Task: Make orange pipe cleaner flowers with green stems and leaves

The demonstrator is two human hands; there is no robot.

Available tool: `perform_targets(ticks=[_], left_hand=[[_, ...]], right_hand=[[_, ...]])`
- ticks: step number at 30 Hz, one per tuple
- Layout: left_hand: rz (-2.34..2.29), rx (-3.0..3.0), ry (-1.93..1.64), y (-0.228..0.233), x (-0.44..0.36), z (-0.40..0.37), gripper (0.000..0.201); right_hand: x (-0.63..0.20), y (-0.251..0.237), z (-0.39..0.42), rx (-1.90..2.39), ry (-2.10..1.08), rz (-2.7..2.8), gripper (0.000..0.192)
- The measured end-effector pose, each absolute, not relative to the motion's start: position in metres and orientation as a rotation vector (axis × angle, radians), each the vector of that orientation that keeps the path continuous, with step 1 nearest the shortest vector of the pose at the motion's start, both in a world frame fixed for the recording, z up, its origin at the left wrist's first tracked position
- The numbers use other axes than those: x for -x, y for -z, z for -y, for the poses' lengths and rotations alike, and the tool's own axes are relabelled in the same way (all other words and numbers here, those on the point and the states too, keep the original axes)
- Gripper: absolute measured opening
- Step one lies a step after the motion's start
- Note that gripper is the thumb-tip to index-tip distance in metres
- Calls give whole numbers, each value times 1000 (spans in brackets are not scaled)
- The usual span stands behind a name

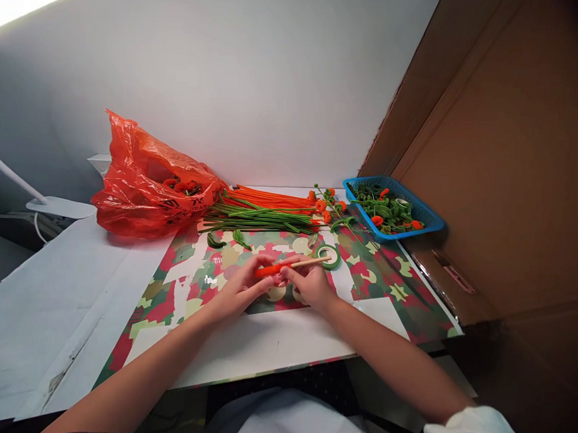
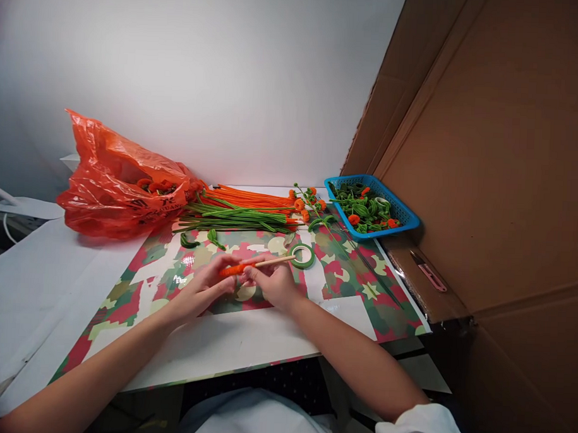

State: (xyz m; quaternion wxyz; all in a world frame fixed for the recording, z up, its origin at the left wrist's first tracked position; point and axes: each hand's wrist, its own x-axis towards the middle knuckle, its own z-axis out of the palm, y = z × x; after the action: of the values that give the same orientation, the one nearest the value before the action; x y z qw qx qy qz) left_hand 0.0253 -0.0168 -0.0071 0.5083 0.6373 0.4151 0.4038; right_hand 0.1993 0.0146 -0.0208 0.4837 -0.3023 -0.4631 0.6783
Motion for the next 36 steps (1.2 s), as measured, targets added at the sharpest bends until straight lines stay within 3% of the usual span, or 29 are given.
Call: perform_targets(ticks=[3, 7, 14, 17, 23, 36], left_hand=[[-1175, -1839, -1202, 8, -23, 17, 37], [-1264, -2071, -1351, 11, -18, 13, 15], [-1247, -2194, -1477, 7, -17, 12, 8], [-1251, -2181, -1527, 7, -17, 12, 7], [-1329, -1949, -1496, 7, -11, 11, 13], [-1303, -1705, -1414, 9, -8, 11, 18]], right_hand=[[-203, 20, -23, 782, -1731, 866, 37], [-208, 17, -28, 811, -1798, 788, 41], [-208, 13, -25, 832, -1877, 777, 36], [-211, 11, -29, 827, -1850, 767, 34], [-224, 9, -42, 842, -1508, 683, 30], [-226, 12, -42, 894, -1458, 796, 35]])
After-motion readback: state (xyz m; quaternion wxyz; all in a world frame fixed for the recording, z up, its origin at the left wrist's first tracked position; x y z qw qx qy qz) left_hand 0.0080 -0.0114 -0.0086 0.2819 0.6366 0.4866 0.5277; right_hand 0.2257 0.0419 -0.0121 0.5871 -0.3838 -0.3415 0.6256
